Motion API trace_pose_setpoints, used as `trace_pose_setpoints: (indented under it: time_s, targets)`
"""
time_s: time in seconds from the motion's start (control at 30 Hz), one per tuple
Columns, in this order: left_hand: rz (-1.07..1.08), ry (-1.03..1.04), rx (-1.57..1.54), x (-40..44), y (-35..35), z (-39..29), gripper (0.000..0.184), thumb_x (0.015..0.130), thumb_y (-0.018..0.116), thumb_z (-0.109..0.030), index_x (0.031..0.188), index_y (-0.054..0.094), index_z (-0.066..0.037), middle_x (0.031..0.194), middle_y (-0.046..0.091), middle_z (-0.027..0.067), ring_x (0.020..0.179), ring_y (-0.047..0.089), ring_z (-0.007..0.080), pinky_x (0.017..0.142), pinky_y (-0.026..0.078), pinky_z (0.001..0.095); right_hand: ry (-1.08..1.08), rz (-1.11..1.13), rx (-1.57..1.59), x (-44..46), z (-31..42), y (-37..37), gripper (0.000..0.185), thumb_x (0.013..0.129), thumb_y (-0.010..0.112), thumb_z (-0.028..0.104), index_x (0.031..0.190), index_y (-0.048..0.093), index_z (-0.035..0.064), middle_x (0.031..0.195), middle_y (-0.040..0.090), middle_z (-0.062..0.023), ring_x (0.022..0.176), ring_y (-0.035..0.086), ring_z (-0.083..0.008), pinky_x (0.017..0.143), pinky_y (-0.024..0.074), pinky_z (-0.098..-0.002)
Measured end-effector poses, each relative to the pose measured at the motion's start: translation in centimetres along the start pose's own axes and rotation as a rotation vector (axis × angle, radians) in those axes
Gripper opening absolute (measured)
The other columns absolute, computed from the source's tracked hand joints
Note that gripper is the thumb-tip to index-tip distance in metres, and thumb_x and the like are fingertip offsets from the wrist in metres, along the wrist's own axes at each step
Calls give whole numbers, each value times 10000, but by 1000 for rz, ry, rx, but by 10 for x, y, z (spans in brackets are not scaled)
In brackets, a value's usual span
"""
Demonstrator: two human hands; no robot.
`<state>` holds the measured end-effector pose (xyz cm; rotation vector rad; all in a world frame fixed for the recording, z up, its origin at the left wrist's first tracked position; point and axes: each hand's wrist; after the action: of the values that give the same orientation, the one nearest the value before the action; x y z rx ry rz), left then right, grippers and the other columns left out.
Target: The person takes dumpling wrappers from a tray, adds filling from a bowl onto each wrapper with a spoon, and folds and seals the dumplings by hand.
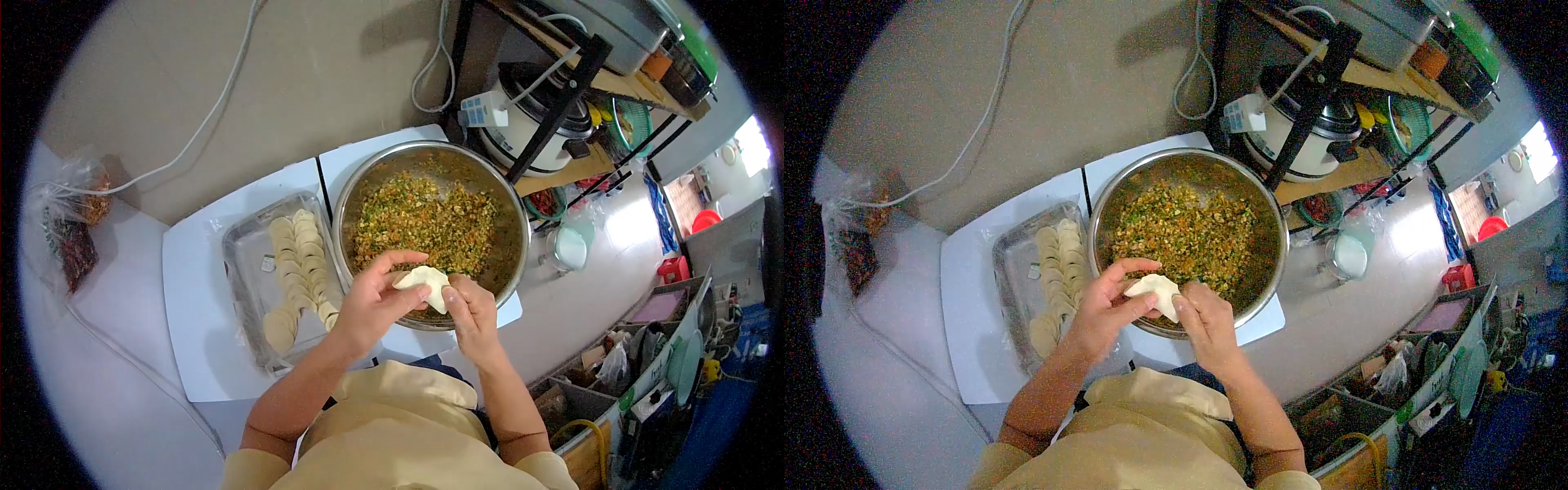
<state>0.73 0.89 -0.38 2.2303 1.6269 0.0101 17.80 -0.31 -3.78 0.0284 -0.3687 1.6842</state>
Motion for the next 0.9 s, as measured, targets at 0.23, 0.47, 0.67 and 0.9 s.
trace_pose_setpoints:
  time_s: [0.23,0.47,0.67,0.9]
  targets:
    - [-68,21,-84,0,1,-2,420,868,600,-75,1247,431,-16,1031,612,98,925,590,127,808,509,265,16,19,36,-3,2,3,254,908,493,150,705,524,2,671,470,-109,628,461,-241,580,370,-326]
    - [-86,28,-113,0,2,0,441,866,599,-63,1267,421,-17,1036,608,95,924,586,123,815,499,259,32,48,66,-6,0,7,216,905,501,150,745,546,12,697,498,-117,654,487,-259,601,387,-337]
    - [-40,129,-62,-1,2,2,535,828,617,20,1306,383,-29,1042,600,77,916,575,113,813,482,251,-68,62,-58,-9,-6,-1,188,884,534,150,750,548,19,732,526,-119,664,497,-262,609,398,-340]
    - [-24,296,207,-4,9,6,580,827,606,24,1340,349,-65,1094,604,138,992,588,155,830,478,265,-341,-180,-287,13,28,-8,223,777,657,130,977,652,33,867,586,-80,775,514,-247,696,408,-334]
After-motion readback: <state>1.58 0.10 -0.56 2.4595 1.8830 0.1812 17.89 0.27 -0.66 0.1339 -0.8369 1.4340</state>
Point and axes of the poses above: each hand's wrist, its own x-axis towards the middle knuckle, its own y-axis out of the palm, z = x × y
